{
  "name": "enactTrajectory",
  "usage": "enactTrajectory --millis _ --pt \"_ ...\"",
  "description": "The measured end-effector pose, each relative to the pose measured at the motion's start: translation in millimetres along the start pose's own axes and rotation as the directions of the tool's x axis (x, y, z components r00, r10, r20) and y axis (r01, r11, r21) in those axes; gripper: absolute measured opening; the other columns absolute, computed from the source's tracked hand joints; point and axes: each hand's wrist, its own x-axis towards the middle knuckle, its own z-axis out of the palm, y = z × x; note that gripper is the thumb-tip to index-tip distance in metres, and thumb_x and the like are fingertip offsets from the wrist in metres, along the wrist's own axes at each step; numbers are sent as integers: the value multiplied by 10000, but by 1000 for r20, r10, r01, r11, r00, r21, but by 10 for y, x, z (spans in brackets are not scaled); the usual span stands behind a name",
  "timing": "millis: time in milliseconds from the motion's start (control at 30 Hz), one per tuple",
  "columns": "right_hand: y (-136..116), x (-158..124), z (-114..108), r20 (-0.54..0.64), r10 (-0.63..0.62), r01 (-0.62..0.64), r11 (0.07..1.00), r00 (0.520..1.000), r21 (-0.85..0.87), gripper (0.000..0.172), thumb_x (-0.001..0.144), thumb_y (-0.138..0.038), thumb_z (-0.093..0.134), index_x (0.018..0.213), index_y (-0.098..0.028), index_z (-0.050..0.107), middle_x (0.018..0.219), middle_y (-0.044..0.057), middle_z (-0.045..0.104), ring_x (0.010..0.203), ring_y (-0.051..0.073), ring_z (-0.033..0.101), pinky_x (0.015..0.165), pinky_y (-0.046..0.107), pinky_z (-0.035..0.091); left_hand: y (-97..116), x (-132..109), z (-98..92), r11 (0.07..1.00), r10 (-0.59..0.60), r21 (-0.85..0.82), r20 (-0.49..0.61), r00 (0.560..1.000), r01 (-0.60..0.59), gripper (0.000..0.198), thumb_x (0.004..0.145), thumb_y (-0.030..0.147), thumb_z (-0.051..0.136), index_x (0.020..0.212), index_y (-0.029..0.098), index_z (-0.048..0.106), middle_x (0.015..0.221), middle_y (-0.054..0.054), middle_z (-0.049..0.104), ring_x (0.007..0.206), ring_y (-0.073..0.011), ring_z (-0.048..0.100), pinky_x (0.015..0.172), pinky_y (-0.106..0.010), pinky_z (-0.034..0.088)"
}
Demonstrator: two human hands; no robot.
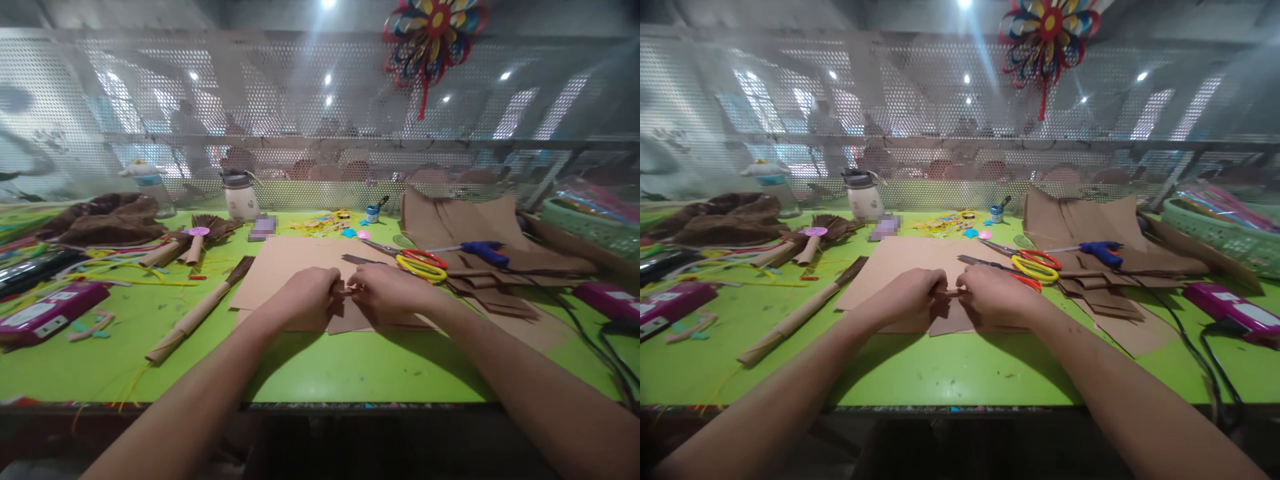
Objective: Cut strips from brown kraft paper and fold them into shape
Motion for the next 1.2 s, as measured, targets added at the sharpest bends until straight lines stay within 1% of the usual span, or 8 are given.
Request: enactTrajectory --millis 133,300,467,633,733,867,1067,1200 --pt "130 68 5 40 -34 23 970 999 243 262 843 -321 496 921 -193 711 818 45 697 727 170 583 631 248 373 -16 35 0 1000 -4 -7 -53 999 3 123 743 290 555 700 210 473 613 -5 559 549 -159 462 495 -260 218" --pt "188 96 39 -55 -39 57 922 998 382 234 794 -257 509 811 -152 717 673 5 639 650 143 537 599 238 381 -43 83 -47 983 -129 -140 -80 988 117 149 771 274 507 646 195 488 578 16 520 534 -132 425 505 -251 227" --pt "154 96 25 -140 -53 112 886 989 450 212 748 -206 545 815 -164 741 690 10 670 664 153 556 618 244 405 -108 99 -89 896 -153 -414 54 987 162 310 826 343 444 593 167 548 548 24 513 554 -117 453 527 -237 286" --pt "128 88 22 -172 -17 97 878 985 468 214 733 -210 573 838 -166 754 700 21 690 686 170 584 628 255 419 -92 77 -122 833 -156 -514 133 979 203 284 813 353 483 707 149 650 590 0 608 558 -130 519 547 -242 338" --pt "123 73 -4 -143 -35 102 865 989 491 202 736 -226 588 847 -159 743 720 27 694 704 166 595 648 254 429 -76 77 -111 839 -129 -520 96 987 161 255 801 341 511 712 150 655 570 -2 613 561 -132 527 560 -241 355" --pt "117 59 -53 -90 -50 91 828 995 553 209 752 -283 606 849 -146 730 766 38 702 720 159 596 657 248 437 -74 94 -76 892 -107 -441 4 994 98 223 791 318 529 696 151 644 560 5 585 564 -125 498 556 -238 334" --pt "114 56 -97 -166 -26 115 824 986 555 185 749 -283 612 740 -140 728 701 31 669 679 148 576 653 251 428 -75 100 -87 935 -53 -354 -53 997 31 176 781 249 518 783 163 671 653 -2 599 617 -127 493 575 -242 325" --pt "108 47 -118 -160 21 77 809 987 583 149 720 -250 623 733 -147 729 704 31 673 688 154 579 650 254 431 -81 104 -100 938 -20 -347 -78 997 -8 172 769 204 513 808 169 677 685 -4 605 632 -126 490 590 -242 333"
